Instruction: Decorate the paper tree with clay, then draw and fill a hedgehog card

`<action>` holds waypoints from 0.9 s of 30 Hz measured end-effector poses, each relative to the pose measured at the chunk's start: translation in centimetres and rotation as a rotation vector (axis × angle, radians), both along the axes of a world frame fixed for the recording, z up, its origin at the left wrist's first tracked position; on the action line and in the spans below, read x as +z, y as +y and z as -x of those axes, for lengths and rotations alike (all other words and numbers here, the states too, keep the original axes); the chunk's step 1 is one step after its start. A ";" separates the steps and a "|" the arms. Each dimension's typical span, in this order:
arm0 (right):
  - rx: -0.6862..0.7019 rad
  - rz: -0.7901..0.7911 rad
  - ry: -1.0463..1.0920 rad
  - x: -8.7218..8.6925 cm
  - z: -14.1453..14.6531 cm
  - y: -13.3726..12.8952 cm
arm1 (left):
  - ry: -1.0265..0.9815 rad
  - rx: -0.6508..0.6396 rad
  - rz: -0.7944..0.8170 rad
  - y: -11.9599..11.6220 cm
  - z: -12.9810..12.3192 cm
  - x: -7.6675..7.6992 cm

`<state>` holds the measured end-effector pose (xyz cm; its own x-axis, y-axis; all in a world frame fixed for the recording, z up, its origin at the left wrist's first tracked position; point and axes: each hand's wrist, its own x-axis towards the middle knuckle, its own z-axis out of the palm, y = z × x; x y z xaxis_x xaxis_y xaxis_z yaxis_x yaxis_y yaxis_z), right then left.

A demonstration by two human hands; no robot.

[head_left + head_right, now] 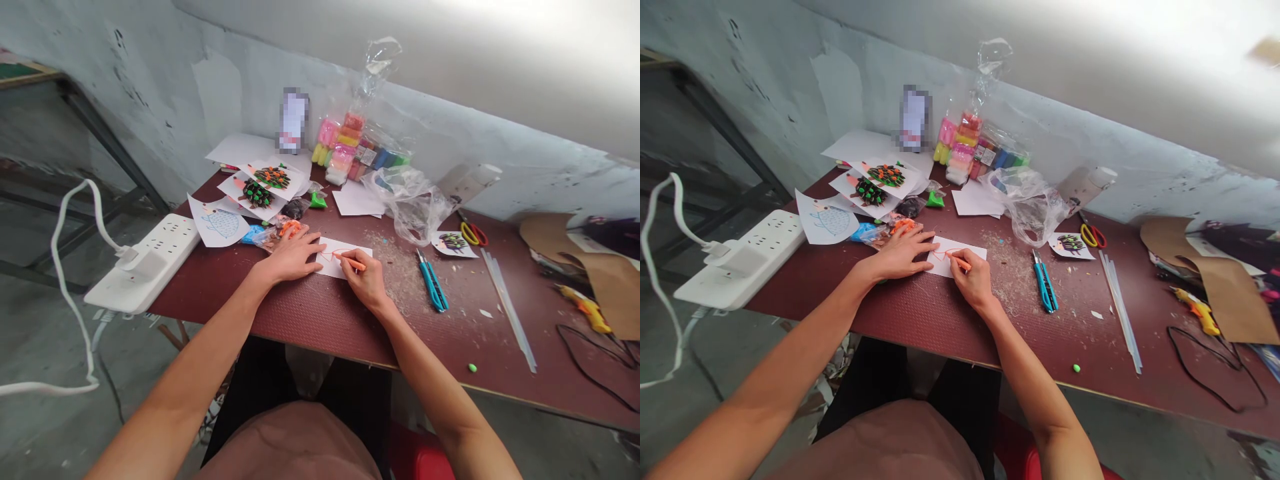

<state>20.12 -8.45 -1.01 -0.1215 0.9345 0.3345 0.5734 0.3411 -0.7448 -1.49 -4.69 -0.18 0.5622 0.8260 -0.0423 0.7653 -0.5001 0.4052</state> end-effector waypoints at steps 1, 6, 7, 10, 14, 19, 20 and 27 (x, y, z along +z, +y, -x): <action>0.000 0.000 -0.003 0.0 0.0 0.0 | 0.002 0.002 0.002 0.0 0.0 0.0; -0.002 0.016 -0.015 0.1 0.0 -0.1 | -0.010 -0.002 -0.007 0.0 0.0 -0.1; -0.001 0.018 -0.014 0.1 0.0 -0.1 | -0.011 -0.003 -0.010 0.1 0.0 -0.2; -0.005 0.017 -0.007 0.1 0.0 -0.2 | 0.001 0.001 -0.012 0.0 0.0 -0.1; 0.000 0.014 -0.005 0.2 0.1 -0.3 | 0.015 0.004 -0.001 0.0 -0.1 0.1; -0.008 0.014 -0.004 0.2 0.1 -0.3 | -0.003 -0.002 -0.009 0.0 0.0 -0.2; -0.010 0.012 -0.001 0.2 0.1 -0.2 | -0.004 -0.003 -0.011 0.1 0.0 -0.2; -0.017 0.026 0.010 0.2 0.2 -0.2 | 0.011 0.012 0.001 -0.1 -0.1 0.2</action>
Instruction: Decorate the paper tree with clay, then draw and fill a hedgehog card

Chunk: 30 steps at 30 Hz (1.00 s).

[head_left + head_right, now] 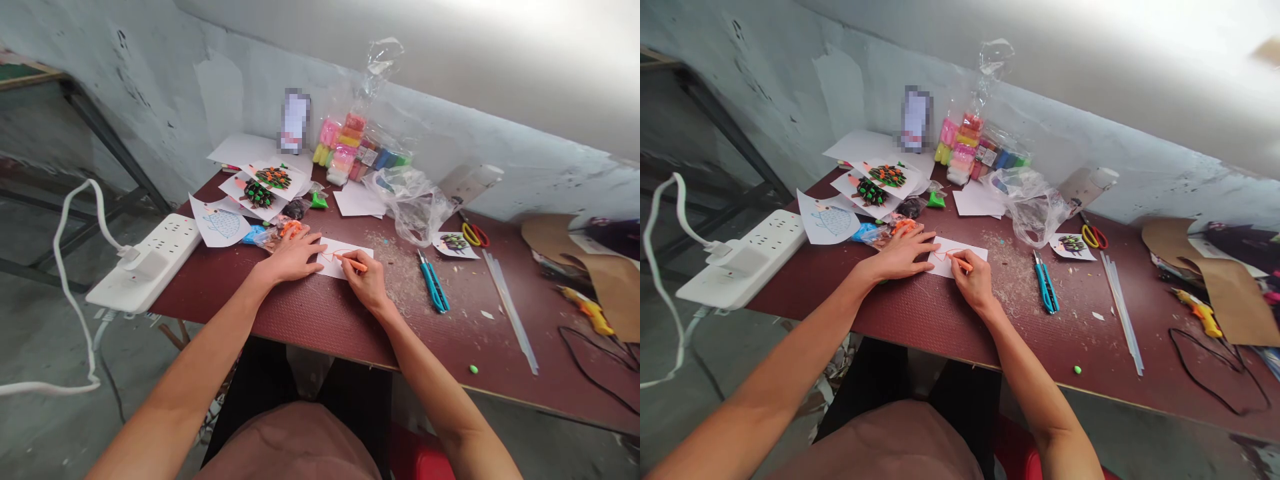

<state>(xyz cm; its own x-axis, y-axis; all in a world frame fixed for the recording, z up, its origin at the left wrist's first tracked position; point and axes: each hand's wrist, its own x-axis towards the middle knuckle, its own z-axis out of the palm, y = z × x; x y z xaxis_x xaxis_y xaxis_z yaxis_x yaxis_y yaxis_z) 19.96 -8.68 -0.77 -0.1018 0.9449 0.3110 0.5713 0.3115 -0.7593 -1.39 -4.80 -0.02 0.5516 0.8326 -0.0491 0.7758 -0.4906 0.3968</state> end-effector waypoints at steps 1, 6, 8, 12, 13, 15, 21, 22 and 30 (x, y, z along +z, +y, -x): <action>-0.001 0.000 0.004 0.0 0.0 0.0 | 0.002 0.002 0.004 0.0 0.0 0.1; 0.007 0.000 0.013 0.1 0.1 0.1 | -0.010 -0.005 -0.004 0.0 0.0 0.0; 0.015 0.001 0.015 0.0 0.1 0.2 | -0.014 -0.010 -0.009 0.1 0.1 -0.2; 0.027 -0.004 0.005 -0.1 0.1 0.3 | -0.014 -0.013 -0.018 0.2 0.2 -0.5; 0.029 -0.005 -0.001 -0.1 0.0 0.3 | -0.016 -0.014 -0.021 0.2 0.2 -0.5; 0.032 -0.009 -0.014 -0.1 0.0 0.3 | -0.020 -0.015 -0.022 0.2 0.2 -0.5; 0.035 -0.040 -0.036 0.1 -0.2 0.2 | 0.001 -0.010 -0.002 0.1 0.1 -0.1; 0.033 -0.043 -0.039 0.1 -0.2 0.1 | 0.007 -0.009 -0.002 0.1 0.1 -0.1; 0.018 -0.055 -0.067 0.1 -0.1 -0.2 | 0.025 -0.004 0.002 -0.1 -0.1 0.3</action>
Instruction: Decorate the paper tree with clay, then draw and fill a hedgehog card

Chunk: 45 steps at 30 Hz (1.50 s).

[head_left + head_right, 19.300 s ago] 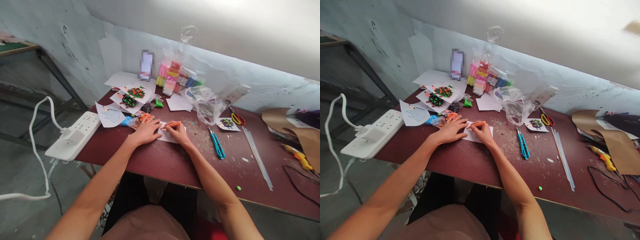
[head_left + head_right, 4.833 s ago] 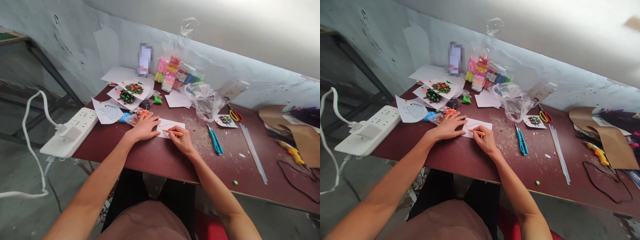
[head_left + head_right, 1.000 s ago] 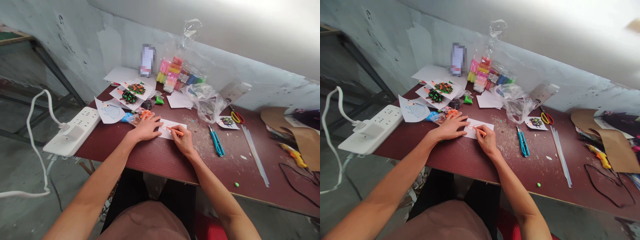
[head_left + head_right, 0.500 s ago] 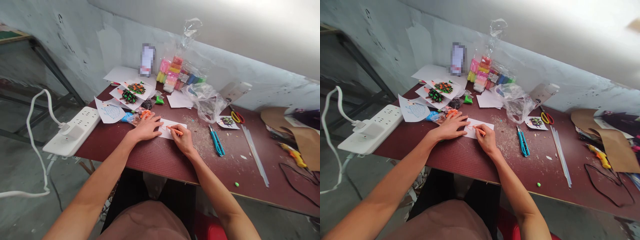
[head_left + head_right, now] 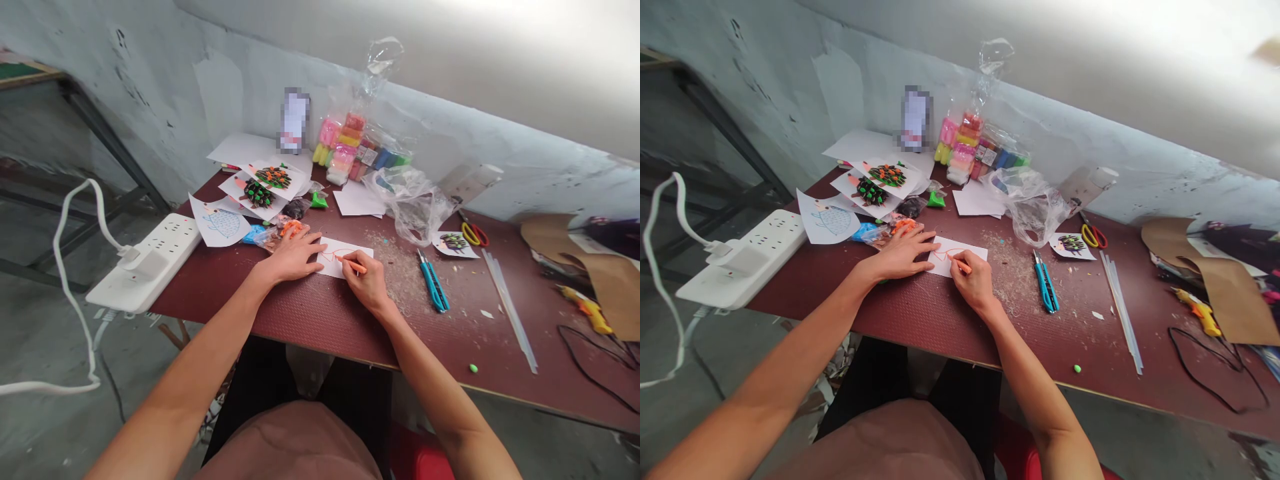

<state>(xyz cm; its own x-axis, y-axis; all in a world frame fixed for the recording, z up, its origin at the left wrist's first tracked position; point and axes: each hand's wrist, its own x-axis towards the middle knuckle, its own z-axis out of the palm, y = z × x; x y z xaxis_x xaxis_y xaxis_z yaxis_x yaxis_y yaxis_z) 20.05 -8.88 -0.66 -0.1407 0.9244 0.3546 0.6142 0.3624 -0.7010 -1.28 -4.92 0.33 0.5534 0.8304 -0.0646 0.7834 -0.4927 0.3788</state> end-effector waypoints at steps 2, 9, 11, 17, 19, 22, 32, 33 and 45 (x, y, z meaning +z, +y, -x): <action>0.002 -0.005 -0.002 0.0 0.1 -0.1 | 0.003 0.001 0.007 0.0 0.0 0.0; 0.018 0.009 -0.004 -0.1 0.1 -0.3 | -0.008 0.000 -0.004 0.1 0.1 -0.3; 0.022 0.008 0.002 -0.1 0.1 -0.3 | -0.010 0.001 -0.004 0.1 0.1 -0.3; 0.030 0.002 0.004 -0.1 0.1 -0.4 | -0.001 0.000 -0.006 0.1 0.0 -0.2; 0.027 0.003 0.001 -0.1 0.1 -0.4 | -0.001 -0.005 -0.010 0.1 0.1 -0.3; 0.020 0.002 0.000 -0.1 0.2 -0.6 | -0.011 -0.011 -0.019 0.3 0.1 -0.6; 0.032 0.035 0.012 0.1 0.5 -0.7 | -0.018 -0.016 -0.030 0.4 0.2 -0.8; 0.032 0.035 0.012 0.2 0.5 -0.7 | -0.016 -0.016 -0.026 0.3 0.2 -0.8; -0.035 0.016 0.008 0.2 0.3 -0.7 | -0.033 -0.016 -0.012 0.3 0.2 -0.8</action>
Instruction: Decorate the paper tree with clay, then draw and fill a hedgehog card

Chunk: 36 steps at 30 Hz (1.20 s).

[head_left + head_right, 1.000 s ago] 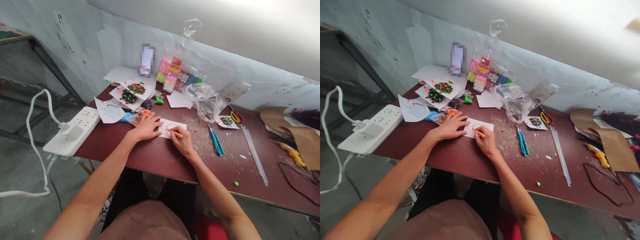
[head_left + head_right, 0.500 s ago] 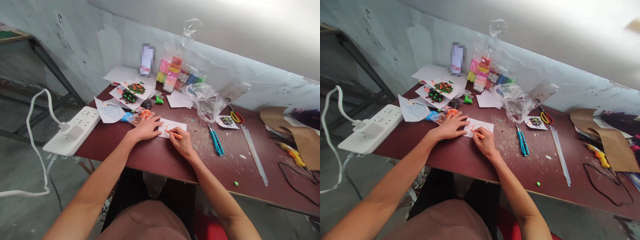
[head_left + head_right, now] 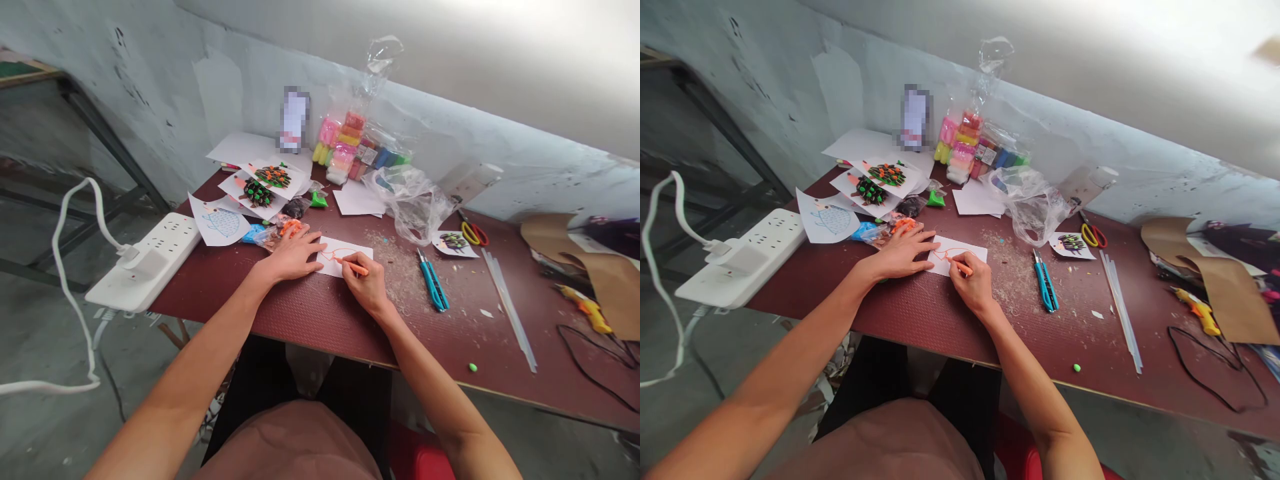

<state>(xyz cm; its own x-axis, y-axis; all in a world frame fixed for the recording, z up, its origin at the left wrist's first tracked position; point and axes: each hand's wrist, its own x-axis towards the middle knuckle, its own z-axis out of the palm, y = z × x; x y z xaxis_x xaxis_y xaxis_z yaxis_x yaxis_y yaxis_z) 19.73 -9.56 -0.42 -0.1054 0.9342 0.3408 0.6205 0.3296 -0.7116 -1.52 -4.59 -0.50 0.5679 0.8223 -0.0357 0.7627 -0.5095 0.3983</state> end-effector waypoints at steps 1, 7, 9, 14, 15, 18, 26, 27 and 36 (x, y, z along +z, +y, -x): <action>0.003 0.001 0.001 0.0 0.0 0.0 | 0.005 0.001 0.002 0.0 0.0 0.0; 0.041 -0.020 0.018 -0.2 -0.1 0.2 | 0.026 0.005 -0.003 -0.1 -0.1 0.4; 0.039 -0.019 0.009 -0.3 -0.1 0.1 | 0.032 0.005 -0.004 -0.1 -0.1 0.4; 0.039 0.010 -0.004 -0.2 0.1 -0.2 | 0.027 0.005 -0.015 -0.1 -0.1 0.3; 0.045 0.015 -0.002 -0.2 0.1 -0.3 | 0.024 0.003 -0.016 -0.1 -0.1 0.3; 0.061 0.013 0.009 -0.1 0.2 -0.3 | 0.023 0.004 -0.006 -0.1 0.0 0.3; 0.060 0.031 0.016 -0.2 0.1 -0.2 | 0.005 -0.002 -0.012 0.0 0.0 0.0; 0.061 0.031 0.019 -0.2 0.1 -0.2 | 0.008 -0.002 -0.013 0.0 0.0 0.0; 0.061 0.036 0.017 -0.1 0.0 -0.2 | -0.001 -0.003 -0.009 -0.1 0.0 0.1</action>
<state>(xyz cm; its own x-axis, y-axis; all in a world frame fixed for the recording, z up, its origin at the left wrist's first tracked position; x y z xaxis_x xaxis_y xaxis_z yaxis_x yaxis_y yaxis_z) 19.74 -9.79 -0.50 -0.1572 0.9377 0.3098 0.5875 0.3409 -0.7339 -1.53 -4.67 -0.43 0.5707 0.8207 -0.0275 0.7608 -0.5158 0.3940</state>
